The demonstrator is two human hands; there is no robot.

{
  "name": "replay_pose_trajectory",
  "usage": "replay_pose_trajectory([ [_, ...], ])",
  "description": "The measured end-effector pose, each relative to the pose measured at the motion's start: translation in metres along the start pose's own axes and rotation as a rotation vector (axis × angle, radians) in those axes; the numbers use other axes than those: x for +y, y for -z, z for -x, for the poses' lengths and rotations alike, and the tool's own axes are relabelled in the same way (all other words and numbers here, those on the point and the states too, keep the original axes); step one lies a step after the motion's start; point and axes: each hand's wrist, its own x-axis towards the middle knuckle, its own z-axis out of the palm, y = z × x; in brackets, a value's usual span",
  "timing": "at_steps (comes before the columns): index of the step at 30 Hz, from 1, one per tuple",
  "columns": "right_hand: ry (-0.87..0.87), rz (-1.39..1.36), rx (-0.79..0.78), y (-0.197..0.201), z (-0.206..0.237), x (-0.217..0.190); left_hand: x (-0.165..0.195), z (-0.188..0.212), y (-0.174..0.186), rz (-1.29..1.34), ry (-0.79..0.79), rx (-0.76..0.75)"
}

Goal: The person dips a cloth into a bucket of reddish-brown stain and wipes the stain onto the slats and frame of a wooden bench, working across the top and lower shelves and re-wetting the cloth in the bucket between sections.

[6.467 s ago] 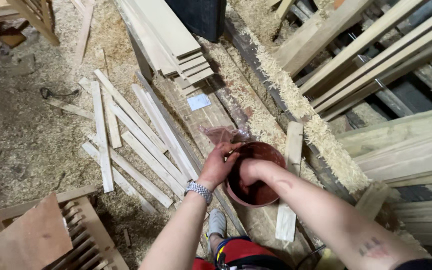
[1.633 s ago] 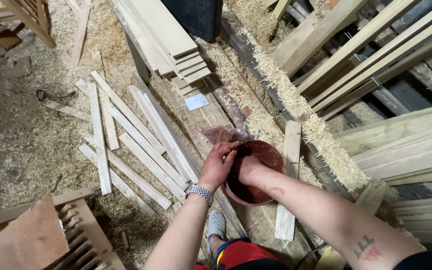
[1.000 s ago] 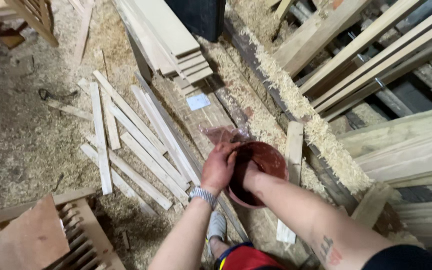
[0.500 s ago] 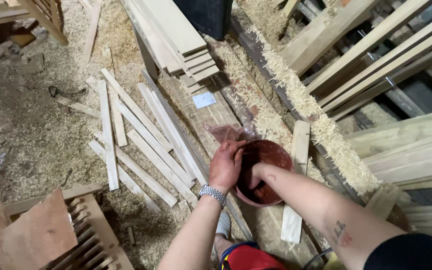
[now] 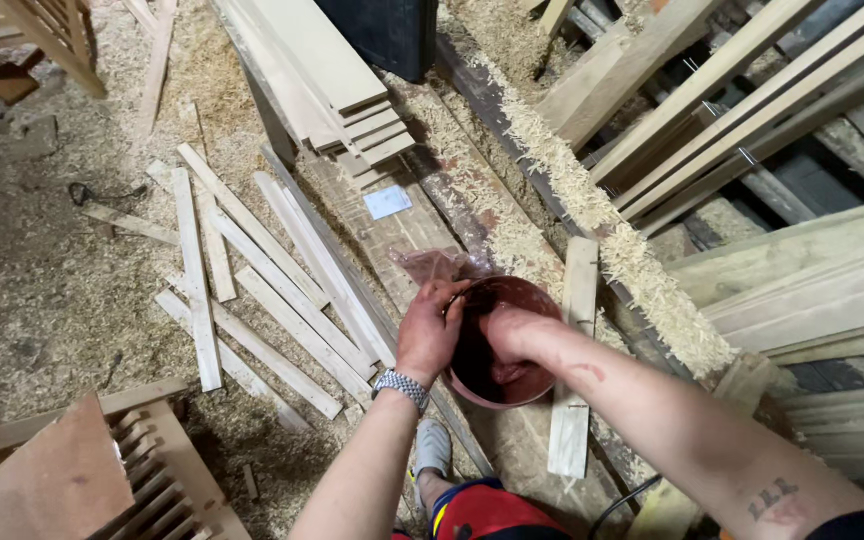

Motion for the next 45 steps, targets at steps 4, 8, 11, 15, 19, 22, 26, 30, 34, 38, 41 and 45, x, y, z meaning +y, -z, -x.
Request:
replay_pose_trajectory([
  [4,0.01,0.042,-0.125,-0.013,0.001,0.001,0.001,0.0,0.001,-0.022,-0.025,0.005],
  [8,0.036,0.1,-0.172,-0.031,-0.021,-0.006,0.0,0.0,0.001,-0.014,-0.009,-0.008],
  [11,0.061,0.102,-0.161,-0.038,-0.042,-0.011,-0.002,-0.001,0.0,0.001,-0.019,-0.002],
  [15,0.11,0.033,-0.119,-0.041,-0.055,-0.025,-0.008,-0.001,-0.002,0.025,-0.044,0.015],
  [19,0.13,-0.032,-0.127,-0.028,-0.04,-0.026,-0.014,0.0,0.0,-0.018,-0.098,0.023],
  [22,0.111,-0.149,-0.098,-0.003,-0.01,-0.011,-0.016,-0.001,-0.001,-0.013,-0.107,0.018],
  [26,0.106,-0.237,0.115,0.03,0.041,0.006,-0.017,-0.006,-0.003,-0.018,-0.093,0.009],
  [30,0.114,-0.311,0.302,0.044,0.08,0.011,-0.019,-0.008,-0.003,0.003,-0.062,0.001],
  [34,0.015,-0.393,0.328,0.031,0.072,0.006,-0.021,-0.007,-0.002,-0.013,-0.081,-0.005],
  [38,0.002,-0.385,0.385,0.007,0.023,0.008,-0.019,-0.006,-0.002,-0.006,-0.096,0.0],
  [41,0.054,-0.275,0.424,-0.01,-0.015,0.006,-0.016,-0.005,-0.002,-0.014,-0.03,-0.01],
  [45,0.069,0.005,0.139,-0.031,-0.044,-0.009,-0.013,-0.005,-0.003,-0.005,-0.036,0.011],
])
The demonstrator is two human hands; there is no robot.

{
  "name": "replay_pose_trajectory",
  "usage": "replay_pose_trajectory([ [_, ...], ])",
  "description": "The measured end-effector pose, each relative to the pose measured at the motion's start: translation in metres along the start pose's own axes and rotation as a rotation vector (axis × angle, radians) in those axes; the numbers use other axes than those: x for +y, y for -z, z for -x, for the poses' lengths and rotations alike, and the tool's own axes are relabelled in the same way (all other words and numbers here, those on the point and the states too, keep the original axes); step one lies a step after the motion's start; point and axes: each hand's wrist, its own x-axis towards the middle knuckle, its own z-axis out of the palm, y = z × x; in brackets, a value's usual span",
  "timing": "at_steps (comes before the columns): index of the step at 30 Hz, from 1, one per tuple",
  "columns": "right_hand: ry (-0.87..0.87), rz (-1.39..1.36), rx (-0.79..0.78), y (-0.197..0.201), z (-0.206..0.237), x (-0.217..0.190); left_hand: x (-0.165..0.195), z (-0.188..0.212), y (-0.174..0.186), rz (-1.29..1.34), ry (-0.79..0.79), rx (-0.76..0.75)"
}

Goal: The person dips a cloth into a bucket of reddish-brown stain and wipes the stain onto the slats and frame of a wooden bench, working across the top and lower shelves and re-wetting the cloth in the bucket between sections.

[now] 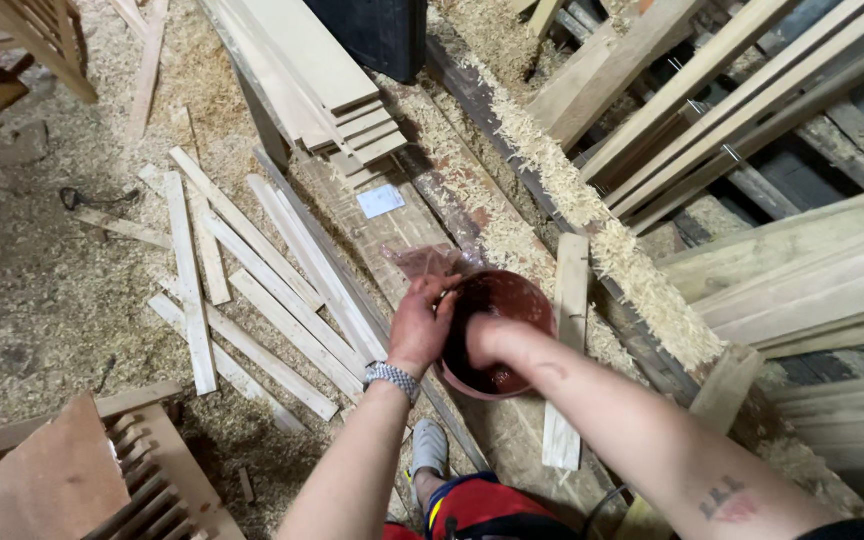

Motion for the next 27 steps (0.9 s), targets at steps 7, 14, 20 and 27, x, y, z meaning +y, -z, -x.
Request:
replay_pose_trajectory([
  [7,0.079,0.064,-0.157,-0.012,-0.01,-0.026,-0.002,0.001,-0.001,0.026,0.001,-0.015],
  [14,0.103,0.148,-0.176,0.022,0.025,-0.032,-0.003,0.003,0.0,0.033,-0.004,-0.017],
  [20,-0.055,-0.259,0.124,0.084,0.124,-0.012,0.002,-0.003,0.005,-0.074,-0.028,-0.033],
  [27,-0.143,-0.448,0.365,0.119,0.21,-0.028,0.032,0.015,0.026,0.096,-0.361,-0.247],
])
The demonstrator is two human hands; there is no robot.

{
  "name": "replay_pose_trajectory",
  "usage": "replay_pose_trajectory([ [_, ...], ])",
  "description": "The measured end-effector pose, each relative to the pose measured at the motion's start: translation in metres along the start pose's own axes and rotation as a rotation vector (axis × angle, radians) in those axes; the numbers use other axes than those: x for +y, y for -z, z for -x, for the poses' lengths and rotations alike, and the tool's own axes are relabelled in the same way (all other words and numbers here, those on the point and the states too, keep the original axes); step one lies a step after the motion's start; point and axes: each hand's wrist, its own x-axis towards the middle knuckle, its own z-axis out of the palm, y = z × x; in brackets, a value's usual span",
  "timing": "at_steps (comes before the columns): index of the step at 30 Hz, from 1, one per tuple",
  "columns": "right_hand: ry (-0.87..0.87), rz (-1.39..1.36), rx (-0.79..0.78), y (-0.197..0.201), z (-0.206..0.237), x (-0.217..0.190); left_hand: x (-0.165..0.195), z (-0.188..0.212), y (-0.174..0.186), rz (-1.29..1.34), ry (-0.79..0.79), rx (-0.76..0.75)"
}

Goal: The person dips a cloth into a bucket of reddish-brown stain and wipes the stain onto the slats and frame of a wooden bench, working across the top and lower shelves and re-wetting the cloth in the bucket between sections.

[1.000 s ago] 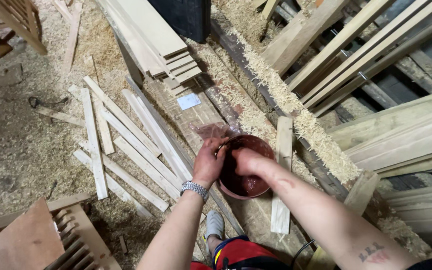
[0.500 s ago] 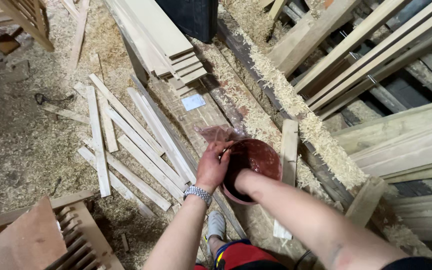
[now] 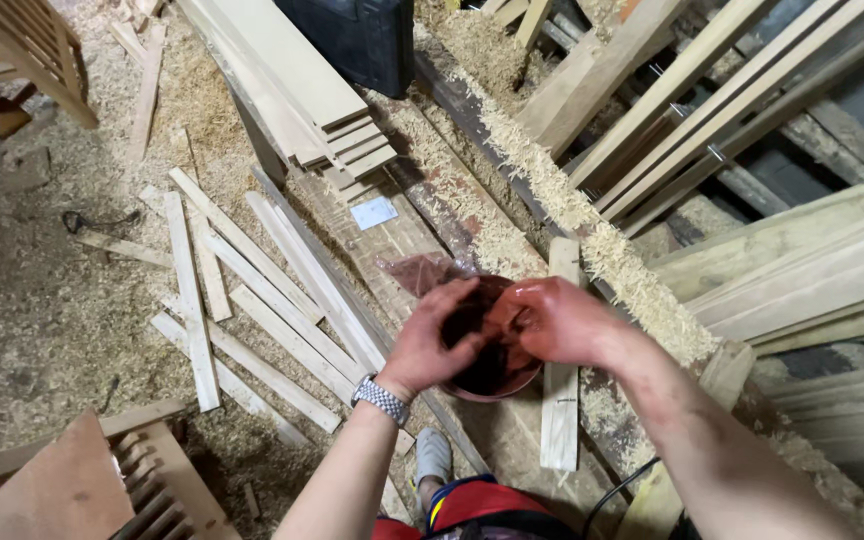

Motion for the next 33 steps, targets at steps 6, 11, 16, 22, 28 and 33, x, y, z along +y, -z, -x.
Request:
replay_pose_trajectory([
  [6,0.101,-0.271,0.167,0.021,0.037,-0.002,0.025,-0.019,-0.011,-0.269,0.132,-0.306],
  [11,0.327,-0.72,0.308,0.018,0.05,0.009,0.011,-0.024,-0.016,-0.246,0.326,-0.342],
  [16,-0.165,-0.335,0.022,-0.022,0.019,0.027,-0.008,-0.012,-0.031,0.165,0.399,-0.167],
  [22,-0.27,-1.109,-0.012,-0.081,-0.037,0.052,-0.021,-0.009,-0.053,0.297,0.536,0.168],
  [28,-0.683,-2.004,-0.047,-0.122,-0.09,0.062,-0.036,0.0,-0.076,0.5,0.586,0.337],
  [33,-0.531,-2.231,0.077,-0.158,-0.128,0.082,-0.044,-0.01,-0.095,1.259,0.69,0.512],
])
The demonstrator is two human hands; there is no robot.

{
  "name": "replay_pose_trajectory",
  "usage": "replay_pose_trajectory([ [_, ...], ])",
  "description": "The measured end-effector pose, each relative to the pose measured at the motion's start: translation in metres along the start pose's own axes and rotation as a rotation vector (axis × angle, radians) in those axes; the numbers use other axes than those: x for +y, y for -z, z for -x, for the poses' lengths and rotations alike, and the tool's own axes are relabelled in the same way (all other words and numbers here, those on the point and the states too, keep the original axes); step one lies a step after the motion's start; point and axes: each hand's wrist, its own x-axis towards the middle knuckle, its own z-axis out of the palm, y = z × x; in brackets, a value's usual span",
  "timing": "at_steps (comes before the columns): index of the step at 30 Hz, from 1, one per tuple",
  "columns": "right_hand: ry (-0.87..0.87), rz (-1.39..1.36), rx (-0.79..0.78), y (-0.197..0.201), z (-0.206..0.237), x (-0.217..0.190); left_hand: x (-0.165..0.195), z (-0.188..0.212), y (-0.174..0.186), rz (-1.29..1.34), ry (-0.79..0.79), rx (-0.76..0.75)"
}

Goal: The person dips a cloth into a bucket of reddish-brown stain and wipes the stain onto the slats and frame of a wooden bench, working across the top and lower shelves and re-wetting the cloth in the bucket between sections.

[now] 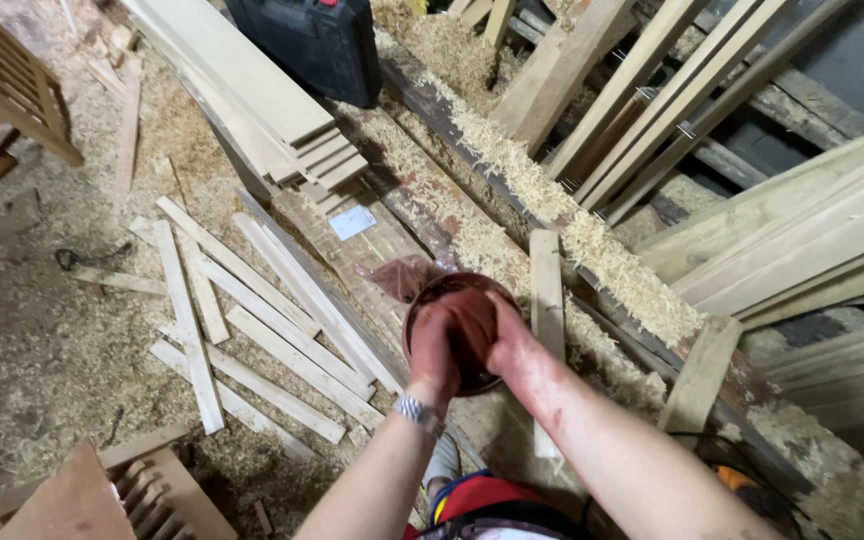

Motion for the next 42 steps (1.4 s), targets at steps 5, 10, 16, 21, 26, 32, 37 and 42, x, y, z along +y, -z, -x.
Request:
replay_pose_trajectory([
  [5,0.078,0.058,0.006,-0.001,-0.002,0.011,0.009,-0.004,-0.019,-0.115,-0.001,0.208],
  [10,0.049,0.134,0.164,-0.004,0.009,0.009,0.018,-0.008,-0.024,0.002,0.291,0.261],
  [16,-0.066,0.142,-0.246,-0.001,-0.008,0.009,0.002,-0.027,-0.002,0.103,0.289,0.179],
  [21,-0.082,0.156,-0.051,-0.015,0.016,0.005,-0.014,-0.038,0.001,-0.364,-0.094,0.349],
  [26,-0.019,0.091,-0.026,-0.024,0.025,0.002,-0.015,-0.031,-0.005,-0.561,-0.151,0.409],
  [32,0.171,-0.023,-0.044,-0.012,-0.005,0.013,-0.025,-0.04,0.003,-0.409,-0.05,0.395],
  [37,0.357,-0.027,0.018,-0.019,0.0,0.021,-0.039,-0.054,0.02,-0.134,0.054,0.404],
  [42,0.732,0.562,0.185,-0.028,0.013,0.024,-0.038,-0.058,0.016,0.071,0.101,0.349],
])
